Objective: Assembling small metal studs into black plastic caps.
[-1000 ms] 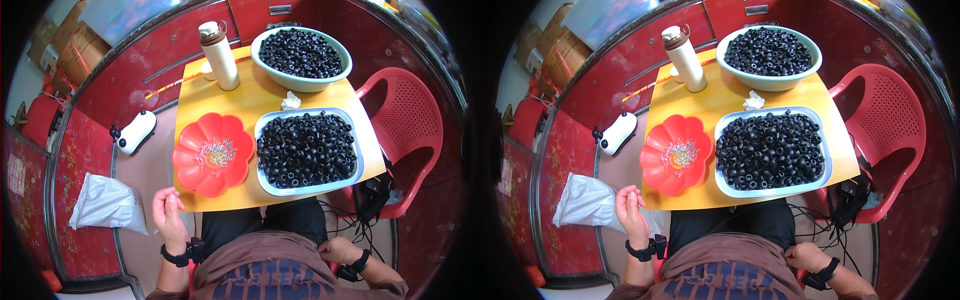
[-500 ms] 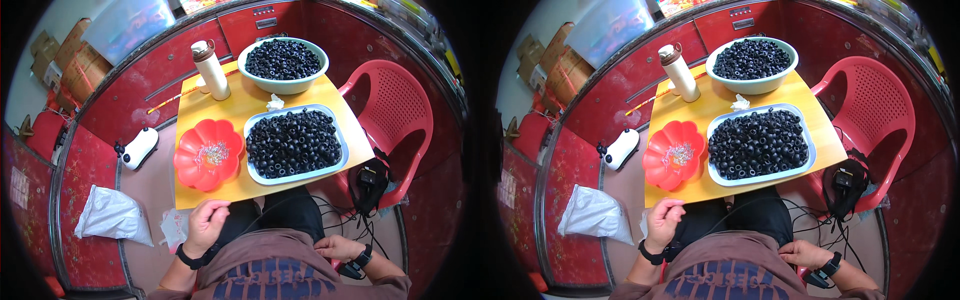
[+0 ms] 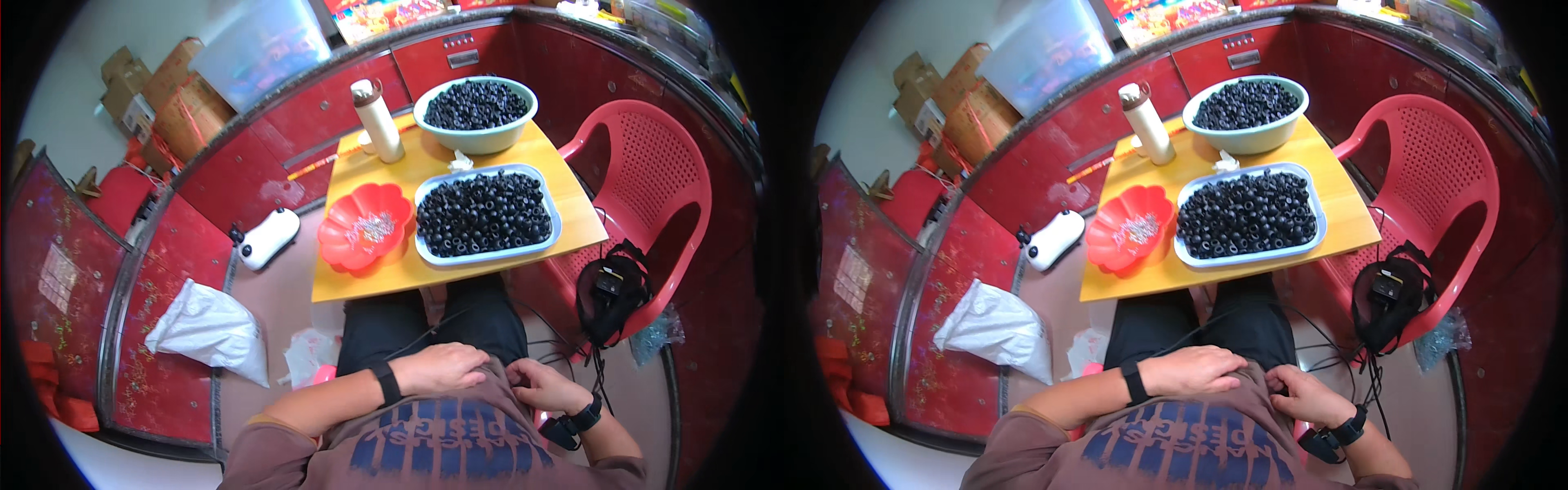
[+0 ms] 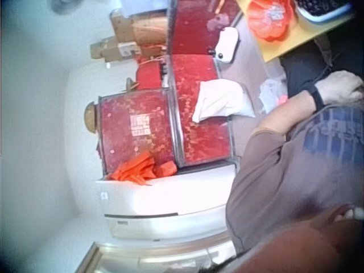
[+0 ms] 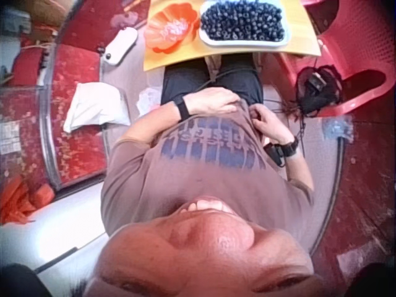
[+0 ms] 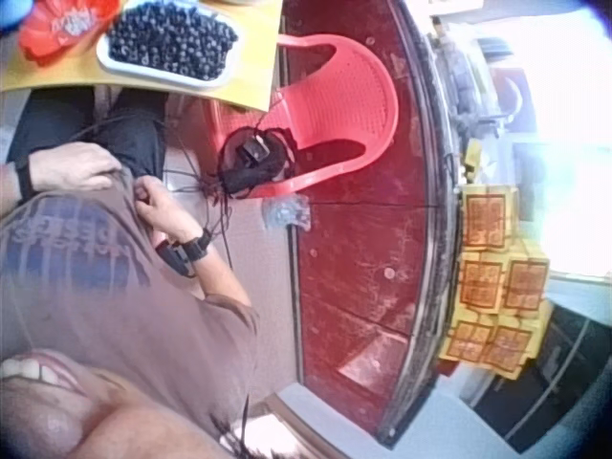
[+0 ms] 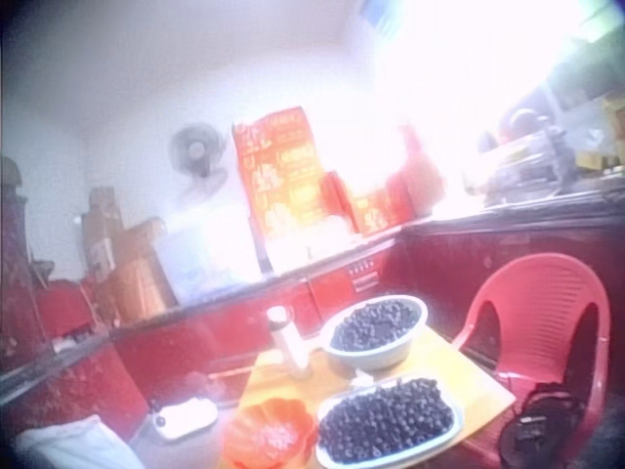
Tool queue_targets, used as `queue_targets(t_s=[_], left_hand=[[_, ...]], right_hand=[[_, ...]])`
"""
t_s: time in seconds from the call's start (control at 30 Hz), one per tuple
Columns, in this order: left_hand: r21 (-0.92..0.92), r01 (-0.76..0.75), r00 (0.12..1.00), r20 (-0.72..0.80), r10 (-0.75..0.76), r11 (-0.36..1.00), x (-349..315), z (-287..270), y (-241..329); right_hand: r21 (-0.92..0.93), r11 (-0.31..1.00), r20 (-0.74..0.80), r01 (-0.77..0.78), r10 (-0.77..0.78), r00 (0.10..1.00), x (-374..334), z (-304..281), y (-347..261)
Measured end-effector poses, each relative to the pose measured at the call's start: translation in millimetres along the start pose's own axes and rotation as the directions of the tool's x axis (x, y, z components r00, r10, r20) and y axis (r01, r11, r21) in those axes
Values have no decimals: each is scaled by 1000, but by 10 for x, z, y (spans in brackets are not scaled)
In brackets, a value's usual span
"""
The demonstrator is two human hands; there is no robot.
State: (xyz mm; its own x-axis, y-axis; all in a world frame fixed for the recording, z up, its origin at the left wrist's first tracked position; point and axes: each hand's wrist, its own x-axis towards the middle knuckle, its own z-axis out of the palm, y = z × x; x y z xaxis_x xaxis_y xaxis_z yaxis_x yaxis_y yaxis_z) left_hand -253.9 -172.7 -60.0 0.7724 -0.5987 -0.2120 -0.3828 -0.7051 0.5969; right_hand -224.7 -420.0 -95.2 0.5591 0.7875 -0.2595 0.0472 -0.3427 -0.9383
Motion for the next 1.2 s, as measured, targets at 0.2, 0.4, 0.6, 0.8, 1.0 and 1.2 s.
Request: queue_targets(t_s=[0.2, 0.4, 0.6, 0.8, 1.0, 1.2], left_hand=[[-72, -33, 982, 184, 45, 997, 144, -70, 63], [-313, 10, 988, 151, 39, 950, 157, -304, 299], [-634, -22, 928, 275, 252, 773, 81, -532, 649], [-508, 71, 935, 333, 120, 859, 110, -302, 521], [-249, 83, 952, 306, -4, 965, 85, -200, 347], [-151, -38, 957, 280, 79, 988, 142, -129, 340]], right_hand=[[249, 956, 226, -153, 96, 969, -26, -76, 185], [650, 717, 415, -252, -58, 908, -97, -162, 325], [226, 950, 496, -217, 79, 864, -122, -293, 156], [-737, 622, 290, 264, -63, 955, -118, -42, 162], [-802, 556, 293, 219, 46, 955, -74, 25, 173], [-696, 631, 358, 341, -107, 928, -13, 38, 165]])
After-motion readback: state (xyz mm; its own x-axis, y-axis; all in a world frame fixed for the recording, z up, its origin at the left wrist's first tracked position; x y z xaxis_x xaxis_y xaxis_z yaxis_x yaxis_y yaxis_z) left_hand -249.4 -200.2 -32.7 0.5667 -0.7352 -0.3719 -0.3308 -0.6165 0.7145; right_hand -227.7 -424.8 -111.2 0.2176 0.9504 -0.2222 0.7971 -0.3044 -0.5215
